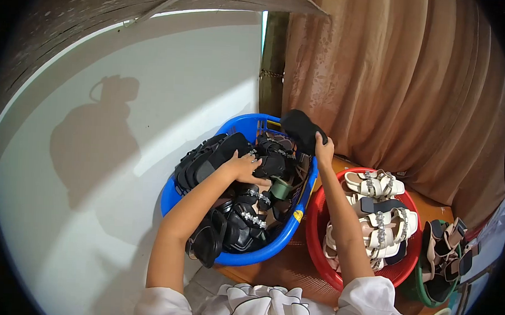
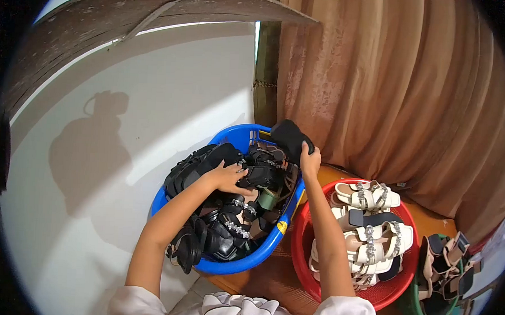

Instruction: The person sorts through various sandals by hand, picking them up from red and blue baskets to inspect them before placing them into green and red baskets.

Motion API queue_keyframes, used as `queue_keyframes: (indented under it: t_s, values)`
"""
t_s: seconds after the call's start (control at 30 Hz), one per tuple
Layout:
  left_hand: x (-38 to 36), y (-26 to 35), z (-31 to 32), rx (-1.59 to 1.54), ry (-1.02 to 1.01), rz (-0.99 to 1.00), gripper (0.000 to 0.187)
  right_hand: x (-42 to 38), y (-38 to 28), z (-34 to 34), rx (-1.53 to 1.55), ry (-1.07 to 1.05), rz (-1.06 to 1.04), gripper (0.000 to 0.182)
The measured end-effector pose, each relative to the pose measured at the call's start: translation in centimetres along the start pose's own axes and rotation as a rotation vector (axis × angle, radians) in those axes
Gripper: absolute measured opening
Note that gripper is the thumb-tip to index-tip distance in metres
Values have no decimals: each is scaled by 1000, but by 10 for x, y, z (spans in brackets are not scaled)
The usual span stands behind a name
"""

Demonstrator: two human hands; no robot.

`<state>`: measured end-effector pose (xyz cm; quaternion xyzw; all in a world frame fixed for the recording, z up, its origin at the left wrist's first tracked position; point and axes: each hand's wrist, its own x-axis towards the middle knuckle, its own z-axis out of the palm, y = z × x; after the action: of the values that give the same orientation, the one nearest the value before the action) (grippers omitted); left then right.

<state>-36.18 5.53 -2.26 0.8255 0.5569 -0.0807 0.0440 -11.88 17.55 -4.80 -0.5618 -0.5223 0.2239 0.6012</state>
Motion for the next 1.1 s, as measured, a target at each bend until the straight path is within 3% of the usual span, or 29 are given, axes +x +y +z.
queue_keyframes:
  t_s: [0.1, 0.17, 0.27, 0.37, 0.43, 0.47, 0.57, 0.67, 0.8, 0.87, 0.93, 1.03, 1.1]
  values:
    - [7, 19, -30, -141, -154, -166, 100, -10, -11, -13, 420, 27, 0, 38]
    - [22, 22, -42, -517, 59, -220, 99, -21, -39, -24, 578, 31, -77, 33]
    - [43, 48, -62, -1435, 521, -176, 103, -53, -67, -49, 366, 88, -370, 32]
    - [55, 70, -91, -1974, 141, -72, 89, -87, -74, -67, 147, 74, -579, 33]
    - [63, 99, -99, -2175, 206, 174, 68, -106, -71, -80, -23, 5, -790, 41]
    - [88, 106, -91, -2258, 383, -35, 61, -112, -70, -86, -114, -43, -827, 46]
    - [80, 124, -71, -2526, 393, 238, 51, -124, -63, -103, -283, -185, -841, 54]
    - [76, 135, -43, -2626, 375, 331, 56, -131, -64, -130, -351, -256, -851, 58]
    - [63, 150, -8, -2690, 438, 346, 58, -137, -35, -139, -242, -181, -539, 73]
    - [64, 151, 8, -2687, 476, 452, 59, -139, -28, -139, -162, -323, -423, 77]
    - [67, 148, 14, -2703, 448, 418, 60, -139, -28, -135, -54, -460, -311, 80]
    - [63, 147, 15, -2661, 451, 388, 61, -140, -37, -134, -249, -363, -400, 81]
    - [55, 152, 9, -2634, 536, 347, 60, -137, -34, -133, -165, -335, -420, 82]
